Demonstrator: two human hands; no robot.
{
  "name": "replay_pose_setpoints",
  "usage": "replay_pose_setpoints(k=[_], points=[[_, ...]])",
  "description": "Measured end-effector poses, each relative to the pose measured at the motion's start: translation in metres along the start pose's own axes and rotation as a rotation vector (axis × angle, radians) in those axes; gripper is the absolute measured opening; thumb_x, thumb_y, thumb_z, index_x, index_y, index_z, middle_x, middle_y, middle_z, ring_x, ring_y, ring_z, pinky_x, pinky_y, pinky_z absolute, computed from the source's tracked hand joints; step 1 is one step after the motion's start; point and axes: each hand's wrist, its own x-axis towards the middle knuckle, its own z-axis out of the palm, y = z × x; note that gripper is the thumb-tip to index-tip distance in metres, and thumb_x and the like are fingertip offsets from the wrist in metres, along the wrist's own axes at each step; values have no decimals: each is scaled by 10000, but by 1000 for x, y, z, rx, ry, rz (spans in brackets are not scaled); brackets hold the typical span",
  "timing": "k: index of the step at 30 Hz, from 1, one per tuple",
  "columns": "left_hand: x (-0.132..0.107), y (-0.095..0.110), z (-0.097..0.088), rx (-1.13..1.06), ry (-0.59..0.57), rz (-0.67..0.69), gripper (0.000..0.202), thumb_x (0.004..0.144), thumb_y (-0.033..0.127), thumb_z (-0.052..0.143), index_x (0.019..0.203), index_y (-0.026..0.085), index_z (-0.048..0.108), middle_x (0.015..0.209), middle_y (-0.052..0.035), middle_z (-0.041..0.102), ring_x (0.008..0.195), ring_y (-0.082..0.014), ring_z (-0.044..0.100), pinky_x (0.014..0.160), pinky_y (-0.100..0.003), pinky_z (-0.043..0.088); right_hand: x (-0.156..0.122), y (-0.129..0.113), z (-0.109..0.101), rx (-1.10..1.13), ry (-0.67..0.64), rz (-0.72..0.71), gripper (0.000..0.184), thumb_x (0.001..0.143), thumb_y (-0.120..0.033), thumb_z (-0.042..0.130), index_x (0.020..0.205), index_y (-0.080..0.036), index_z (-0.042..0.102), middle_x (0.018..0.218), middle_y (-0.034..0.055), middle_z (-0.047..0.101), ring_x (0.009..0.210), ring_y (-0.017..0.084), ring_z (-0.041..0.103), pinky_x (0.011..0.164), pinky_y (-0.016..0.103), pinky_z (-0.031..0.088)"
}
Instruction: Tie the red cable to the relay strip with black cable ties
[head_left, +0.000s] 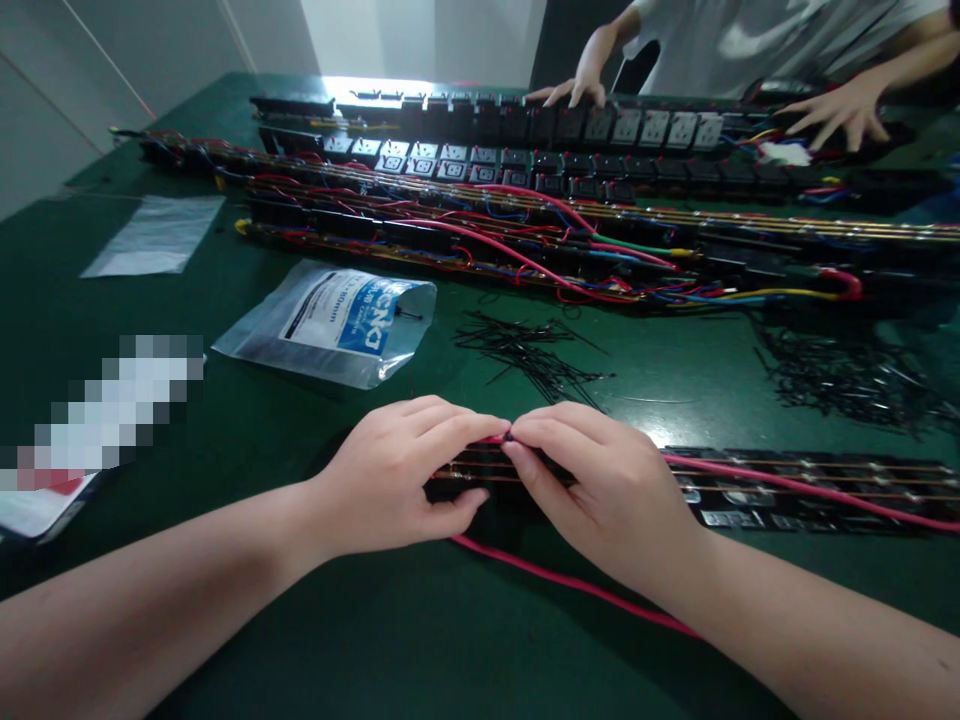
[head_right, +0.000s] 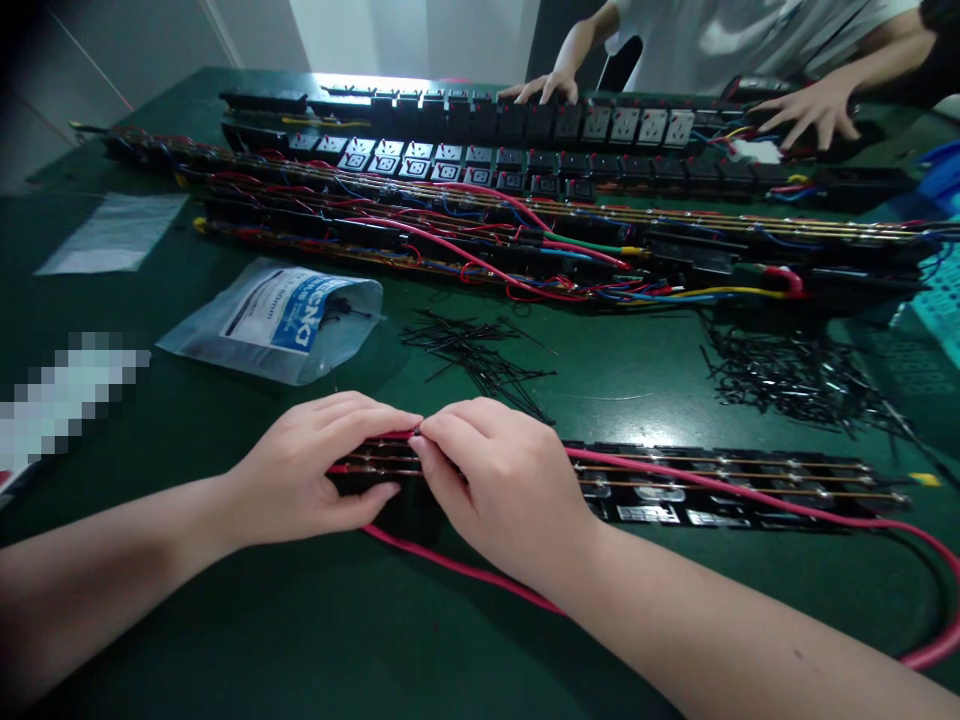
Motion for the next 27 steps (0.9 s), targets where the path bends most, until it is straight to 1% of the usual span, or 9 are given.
replay_pose_setpoints(k=[10, 17, 27], points=[[2, 1, 0, 7, 23, 14, 404, 822, 217, 662, 1215, 171, 578, 1116, -35, 720, 989, -156, 657, 879, -290, 522, -1, 0, 1, 7, 3, 6, 138, 943, -159, 541, 881, -150, 665, 864, 62, 720, 774, 167, 646, 668, 297, 513], [1, 1, -1, 2, 1, 3, 399, 839, 236, 643, 1227, 184, 568, 1132, -44, 719, 994, -174, 661, 881, -315, 534, -1, -1, -1, 5, -6, 7, 133, 943, -160, 540, 893, -164, 663, 883, 62, 726, 782, 167, 649, 671, 295, 518], [1, 2, -1, 9, -4, -2, 392, 838, 232, 643, 1220, 185, 573, 1122, -44, 721, 988, -174, 660, 873, -320, 540, -1, 0, 0, -1, 7, -14, 131, 936, -146, 546, 886, -164, 666, 880, 61, 730, 776, 167, 649, 671, 294, 516]])
